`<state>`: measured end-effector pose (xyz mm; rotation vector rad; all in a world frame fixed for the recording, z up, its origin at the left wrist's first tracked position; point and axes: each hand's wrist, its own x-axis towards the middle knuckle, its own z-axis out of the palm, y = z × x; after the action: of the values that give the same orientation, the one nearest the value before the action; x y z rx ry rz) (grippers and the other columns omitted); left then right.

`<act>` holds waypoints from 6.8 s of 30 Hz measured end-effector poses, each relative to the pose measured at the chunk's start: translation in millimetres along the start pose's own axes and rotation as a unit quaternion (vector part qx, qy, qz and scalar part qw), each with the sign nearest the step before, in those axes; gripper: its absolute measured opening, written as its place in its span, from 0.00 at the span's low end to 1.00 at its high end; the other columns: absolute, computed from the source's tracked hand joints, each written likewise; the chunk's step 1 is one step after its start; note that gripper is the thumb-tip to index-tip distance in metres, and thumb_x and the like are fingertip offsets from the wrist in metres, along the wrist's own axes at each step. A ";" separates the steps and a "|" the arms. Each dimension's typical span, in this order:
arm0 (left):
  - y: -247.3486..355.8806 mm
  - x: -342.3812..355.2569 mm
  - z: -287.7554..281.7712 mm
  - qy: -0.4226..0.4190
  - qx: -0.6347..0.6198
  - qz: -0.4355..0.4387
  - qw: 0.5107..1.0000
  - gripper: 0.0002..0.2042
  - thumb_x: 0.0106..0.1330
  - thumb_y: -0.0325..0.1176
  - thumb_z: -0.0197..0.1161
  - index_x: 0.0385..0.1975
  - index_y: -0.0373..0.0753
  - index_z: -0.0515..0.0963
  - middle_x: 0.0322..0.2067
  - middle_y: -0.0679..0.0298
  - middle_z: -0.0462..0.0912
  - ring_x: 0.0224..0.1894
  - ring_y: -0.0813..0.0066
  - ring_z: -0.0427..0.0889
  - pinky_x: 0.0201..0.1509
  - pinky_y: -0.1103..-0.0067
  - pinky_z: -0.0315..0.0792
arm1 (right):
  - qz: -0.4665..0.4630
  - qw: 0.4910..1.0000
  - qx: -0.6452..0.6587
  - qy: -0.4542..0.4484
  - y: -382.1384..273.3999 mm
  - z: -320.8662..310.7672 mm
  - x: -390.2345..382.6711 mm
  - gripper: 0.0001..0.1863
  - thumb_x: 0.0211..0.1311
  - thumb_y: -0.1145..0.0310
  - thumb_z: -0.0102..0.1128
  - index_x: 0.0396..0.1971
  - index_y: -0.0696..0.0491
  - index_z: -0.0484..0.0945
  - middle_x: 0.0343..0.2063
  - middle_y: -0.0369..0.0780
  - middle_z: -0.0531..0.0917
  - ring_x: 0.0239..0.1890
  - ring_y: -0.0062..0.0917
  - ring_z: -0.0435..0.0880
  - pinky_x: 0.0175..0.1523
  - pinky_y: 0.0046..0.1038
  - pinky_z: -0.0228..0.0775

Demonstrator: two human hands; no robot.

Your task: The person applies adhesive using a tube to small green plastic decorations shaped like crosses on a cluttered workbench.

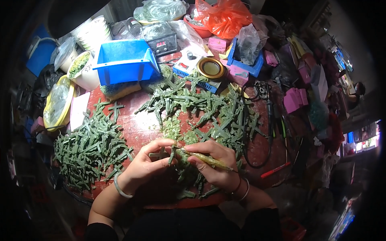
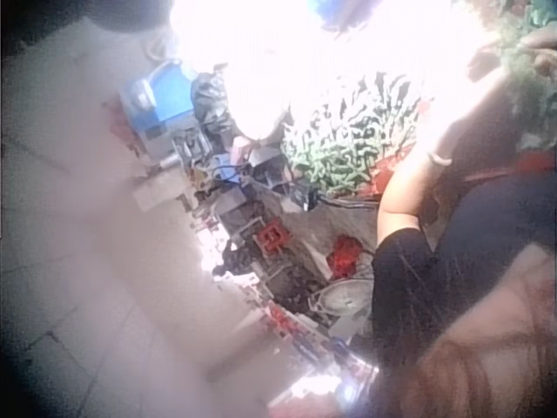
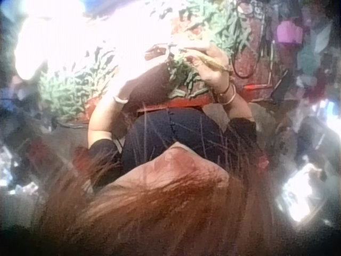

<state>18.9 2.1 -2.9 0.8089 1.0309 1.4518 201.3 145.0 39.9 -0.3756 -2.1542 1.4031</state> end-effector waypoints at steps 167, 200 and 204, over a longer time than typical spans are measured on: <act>-5.4 0.4 4.6 0.029 0.009 -0.096 0.995 0.15 0.69 0.32 0.63 0.54 0.39 0.79 0.30 0.72 0.80 0.32 0.89 0.74 0.35 0.87 0.69 | -0.155 0.971 -0.182 0.027 7.8 16.4 -2.8 0.16 0.54 0.78 0.70 0.45 0.54 0.82 0.28 0.39 0.83 0.25 0.27 0.80 0.29 0.27 0.72; 10.3 2.0 6.8 0.029 -0.022 -0.071 0.997 0.13 0.70 0.28 0.61 0.53 0.38 0.80 0.37 0.73 0.80 0.36 0.89 0.72 0.39 0.87 0.67 | -0.144 0.988 -0.063 0.004 6.6 11.8 -0.3 0.13 0.55 0.78 0.70 0.42 0.56 0.84 0.28 0.40 0.84 0.26 0.26 0.82 0.30 0.25 0.73; 15.8 -1.0 6.7 0.037 -0.058 -0.120 0.990 0.13 0.70 0.29 0.61 0.53 0.38 0.79 0.34 0.74 0.79 0.35 0.90 0.72 0.38 0.88 0.66 | -0.095 0.993 -0.065 0.003 2.1 11.4 2.7 0.13 0.54 0.79 0.70 0.42 0.54 0.84 0.28 0.40 0.84 0.27 0.28 0.83 0.32 0.26 0.74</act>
<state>19.0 2.3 14.3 0.5296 1.0508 1.3291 192.4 138.7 35.2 -0.2140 -2.2185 1.1601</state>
